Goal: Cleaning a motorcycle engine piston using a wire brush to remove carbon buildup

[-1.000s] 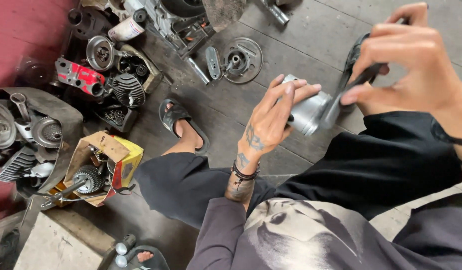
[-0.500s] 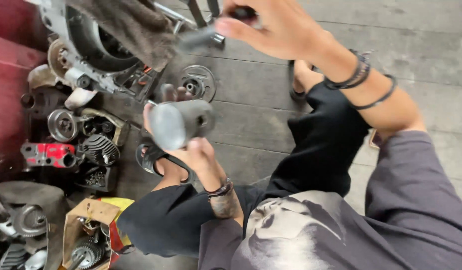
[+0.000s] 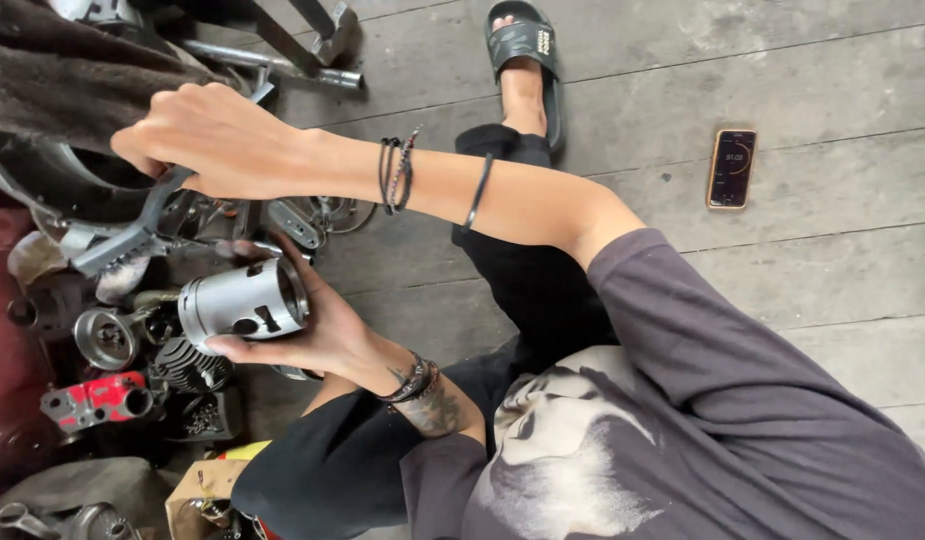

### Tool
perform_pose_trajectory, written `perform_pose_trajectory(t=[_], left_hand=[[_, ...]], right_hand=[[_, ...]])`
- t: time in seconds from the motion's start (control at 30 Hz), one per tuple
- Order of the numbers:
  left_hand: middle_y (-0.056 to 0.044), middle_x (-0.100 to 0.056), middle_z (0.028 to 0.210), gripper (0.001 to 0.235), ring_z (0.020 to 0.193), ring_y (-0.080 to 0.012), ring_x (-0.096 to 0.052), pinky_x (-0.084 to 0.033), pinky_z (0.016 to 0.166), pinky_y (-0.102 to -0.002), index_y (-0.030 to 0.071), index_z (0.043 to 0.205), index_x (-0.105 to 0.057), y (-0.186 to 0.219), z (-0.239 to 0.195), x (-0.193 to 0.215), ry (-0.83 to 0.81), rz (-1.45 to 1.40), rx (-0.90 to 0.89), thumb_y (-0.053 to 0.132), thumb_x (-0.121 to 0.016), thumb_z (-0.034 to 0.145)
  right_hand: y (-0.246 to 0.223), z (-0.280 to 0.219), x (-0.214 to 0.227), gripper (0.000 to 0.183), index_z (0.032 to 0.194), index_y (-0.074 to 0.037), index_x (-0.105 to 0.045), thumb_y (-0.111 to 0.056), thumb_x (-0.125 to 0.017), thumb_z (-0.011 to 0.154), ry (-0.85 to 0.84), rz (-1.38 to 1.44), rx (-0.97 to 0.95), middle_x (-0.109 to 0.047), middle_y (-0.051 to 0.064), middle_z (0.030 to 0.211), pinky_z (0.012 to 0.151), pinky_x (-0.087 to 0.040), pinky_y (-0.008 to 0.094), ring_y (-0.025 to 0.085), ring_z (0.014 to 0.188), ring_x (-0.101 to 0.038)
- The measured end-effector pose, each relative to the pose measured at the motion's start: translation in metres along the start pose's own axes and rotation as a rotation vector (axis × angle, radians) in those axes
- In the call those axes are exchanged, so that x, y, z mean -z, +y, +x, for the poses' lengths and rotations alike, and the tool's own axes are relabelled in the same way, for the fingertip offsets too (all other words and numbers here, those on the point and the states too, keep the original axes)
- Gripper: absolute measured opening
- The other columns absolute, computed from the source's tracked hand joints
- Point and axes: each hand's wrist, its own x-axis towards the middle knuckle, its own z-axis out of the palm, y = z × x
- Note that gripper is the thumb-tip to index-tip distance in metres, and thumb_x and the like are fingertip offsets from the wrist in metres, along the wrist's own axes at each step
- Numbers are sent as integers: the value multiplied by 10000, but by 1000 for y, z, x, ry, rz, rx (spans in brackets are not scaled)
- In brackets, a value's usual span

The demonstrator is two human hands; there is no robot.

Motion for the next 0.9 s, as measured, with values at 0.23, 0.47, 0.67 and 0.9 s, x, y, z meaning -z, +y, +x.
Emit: perform_pose_trajectory(t=[0.23, 0.47, 0.67, 0.9], left_hand=[[-201, -538, 1508, 694, 1395, -375, -525, -402, 1212, -572, 128, 1527, -466, -13, -8, -3, 171, -66, 136, 325, -706, 907], [-208, -557, 1486, 715, 1367, -391, -543, -441, 1153, -574, 110, 1496, -503, -16, -9, -10, 355, -121, 206, 371, -713, 864], [-215, -573, 1468, 740, 1342, -406, -558, -474, 1102, -576, 95, 1470, -534, 28, 9, 11, 557, -214, 23, 410, -719, 827], [-99, -412, 1662, 806, 1277, -315, -607, -593, 728, -338, 33, 1500, -486, 23, 6, -2, 102, -31, 2, 651, -526, 985]], right_hand=[[66, -16, -17, 464, 802, -238, -558, -349, -999, 710, -125, -127, -93, -648, -35, 731, 441, -411, 450, 236, 694, -608], [27, -11, 1, 390, 833, -242, -521, -614, -637, 806, 33, 3, -74, -634, -66, 691, 484, -412, 421, 201, 650, -599], [-10, -13, 56, 475, 860, -95, -556, -464, -471, 1147, -112, 360, 197, -507, -10, 684, 615, -325, 311, 120, 595, -444], [-1, -56, 111, 600, 759, -80, -530, -628, -679, 954, -419, 168, -24, -477, -9, 701, 1020, -306, 398, 142, 624, -424]])
